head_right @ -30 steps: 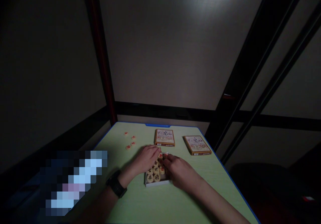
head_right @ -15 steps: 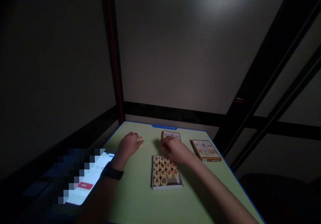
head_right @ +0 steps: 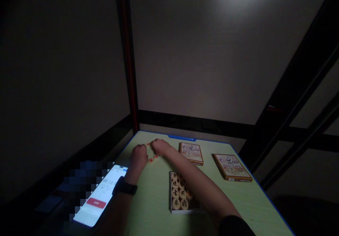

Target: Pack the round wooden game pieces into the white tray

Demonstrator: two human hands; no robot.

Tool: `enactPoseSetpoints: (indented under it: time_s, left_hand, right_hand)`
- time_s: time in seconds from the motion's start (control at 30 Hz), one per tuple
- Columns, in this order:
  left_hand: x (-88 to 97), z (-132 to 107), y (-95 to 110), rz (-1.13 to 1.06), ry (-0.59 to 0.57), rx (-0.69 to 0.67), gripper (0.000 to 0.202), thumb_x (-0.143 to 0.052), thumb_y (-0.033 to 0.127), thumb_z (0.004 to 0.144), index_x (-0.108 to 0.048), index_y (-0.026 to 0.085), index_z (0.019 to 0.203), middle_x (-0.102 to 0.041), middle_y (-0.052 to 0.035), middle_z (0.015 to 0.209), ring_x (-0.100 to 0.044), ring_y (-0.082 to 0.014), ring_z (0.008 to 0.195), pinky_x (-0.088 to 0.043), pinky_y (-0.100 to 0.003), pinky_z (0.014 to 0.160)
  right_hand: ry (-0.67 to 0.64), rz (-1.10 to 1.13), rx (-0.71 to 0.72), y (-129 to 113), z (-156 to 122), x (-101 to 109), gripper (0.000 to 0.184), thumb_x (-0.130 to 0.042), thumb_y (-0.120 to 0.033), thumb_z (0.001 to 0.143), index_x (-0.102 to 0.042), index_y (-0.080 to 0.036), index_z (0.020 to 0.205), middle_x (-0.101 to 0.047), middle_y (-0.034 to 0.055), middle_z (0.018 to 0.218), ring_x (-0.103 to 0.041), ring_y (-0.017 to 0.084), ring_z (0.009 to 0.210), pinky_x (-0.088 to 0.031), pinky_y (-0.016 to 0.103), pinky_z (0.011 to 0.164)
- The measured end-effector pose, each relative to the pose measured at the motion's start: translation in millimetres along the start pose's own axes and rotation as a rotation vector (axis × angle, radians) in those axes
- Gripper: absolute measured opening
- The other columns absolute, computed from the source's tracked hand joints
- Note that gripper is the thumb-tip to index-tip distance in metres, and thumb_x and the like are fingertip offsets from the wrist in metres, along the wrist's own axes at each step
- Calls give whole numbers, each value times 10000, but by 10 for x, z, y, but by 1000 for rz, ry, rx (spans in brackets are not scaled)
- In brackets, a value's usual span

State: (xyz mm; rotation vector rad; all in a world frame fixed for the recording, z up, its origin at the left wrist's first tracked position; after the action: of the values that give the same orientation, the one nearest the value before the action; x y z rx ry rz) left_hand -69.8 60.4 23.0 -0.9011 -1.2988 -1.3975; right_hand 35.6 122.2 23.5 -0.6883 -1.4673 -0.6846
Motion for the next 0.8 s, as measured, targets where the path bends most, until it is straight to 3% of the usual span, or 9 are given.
enactPoseSetpoints:
  time_s: [0.2, 0.37, 0.57, 0.63, 0.7, 0.8]
  left_hand:
    - [82, 52, -61, -53, 152, 36, 367, -384, -40, 842, -667, 111, 1020, -676, -163, 1028, -642, -243, 1036, -473, -292, 856]
    - [49, 67, -60, -87, 160, 26, 395, -350, -37, 867, -676, 119, 1026, -685, -145, 1038, -637, -241, 1044, -460, -301, 879]
    - [48, 99, -71, -256, 226, 44, 369, -351, 22, 896, -676, 110, 1046, -685, -165, 1074, -640, -252, 1058, -459, -322, 908]
    - [34, 124, -52, -400, 250, 85, 355, -361, 78, 920, -670, 132, 1084, -692, -160, 1102, -641, -260, 1080, -470, -341, 919]
    - [-27, 146, 24, -648, 201, 110, 354, -350, 140, 951, -661, 168, 1118, -702, -141, 1133, -643, -260, 1092, -488, -367, 920]
    - [-182, 116, 277, -1275, -43, 61, 313, -382, 236, 975, -658, 176, 1111, -721, -124, 1114, -675, -228, 1017, -519, -359, 879]
  right_hand:
    - [48, -1, 7, -55, 240, 94, 262, -459, -186, 953, -666, -87, 1080, -672, 186, 1143, -643, 228, 1029, -446, 267, 851]
    - [-2, 9, 26, -178, 421, -6, 231, -564, -185, 891, -675, -90, 1070, -688, 171, 1105, -641, 236, 1037, -449, 270, 848]
    - [23, 43, -2, -186, 324, 67, 261, -584, -153, 868, -636, -82, 1114, -703, 180, 1073, -656, 246, 982, -455, 276, 792]
    - [79, 60, -28, -146, 168, 156, 284, -518, -168, 922, -586, -79, 1183, -692, 183, 1096, -653, 239, 976, -452, 282, 795]
    - [173, 96, -59, -83, -70, 236, 294, -447, -186, 973, -532, -89, 1237, -677, 170, 1132, -640, 220, 1001, -448, 282, 826]
    - [438, 263, -81, 38, -568, 309, 216, -499, -212, 963, -553, -139, 1159, -690, 110, 1054, -646, 191, 935, -468, 273, 809]
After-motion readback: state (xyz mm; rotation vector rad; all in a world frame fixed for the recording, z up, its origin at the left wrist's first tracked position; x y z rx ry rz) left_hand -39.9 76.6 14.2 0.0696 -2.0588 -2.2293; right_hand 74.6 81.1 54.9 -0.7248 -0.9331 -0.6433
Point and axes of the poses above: each hand's wrist, its own z-axis towards the middle knuckle, its own x-axis out of the back of the hand, y = z × x, the point moved 3 cm from there along z, towards the middle knuckle
